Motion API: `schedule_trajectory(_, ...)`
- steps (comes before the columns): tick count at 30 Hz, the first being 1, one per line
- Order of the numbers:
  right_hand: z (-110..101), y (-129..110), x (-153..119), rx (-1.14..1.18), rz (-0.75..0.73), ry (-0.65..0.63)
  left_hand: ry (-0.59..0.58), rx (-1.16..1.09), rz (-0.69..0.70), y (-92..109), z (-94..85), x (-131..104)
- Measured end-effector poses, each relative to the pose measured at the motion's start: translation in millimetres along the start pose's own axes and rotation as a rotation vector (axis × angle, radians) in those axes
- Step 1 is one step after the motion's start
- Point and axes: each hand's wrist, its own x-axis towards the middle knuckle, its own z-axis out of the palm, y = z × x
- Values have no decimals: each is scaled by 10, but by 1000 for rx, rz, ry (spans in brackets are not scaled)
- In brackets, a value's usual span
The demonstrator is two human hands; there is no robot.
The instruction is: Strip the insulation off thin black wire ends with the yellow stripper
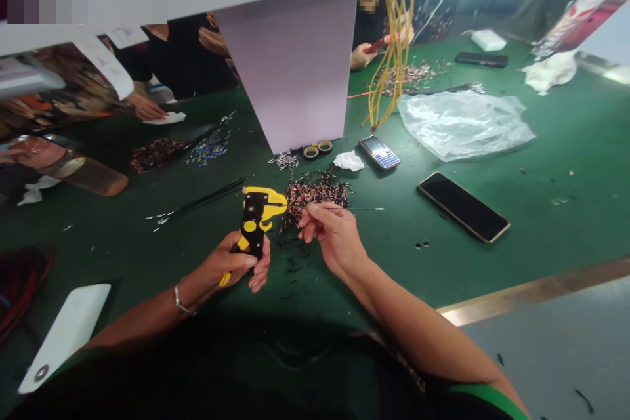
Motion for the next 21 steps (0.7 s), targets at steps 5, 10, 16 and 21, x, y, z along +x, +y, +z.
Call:
schedule_trajectory(5,-10,-5,9,7,8,-8,-5,-1,2,6,33,-17)
schedule_trajectory(10,-12,-6,11,7,15,-8,10,5,-24,26,72,-44)
schedule_trajectory(16,-33,2,13,2,22,-18,18,19,-52,17,82,-67)
schedule_trajectory(21,-21,-10,12,-14,24,-5,51,36,-37,-11,56,-72)
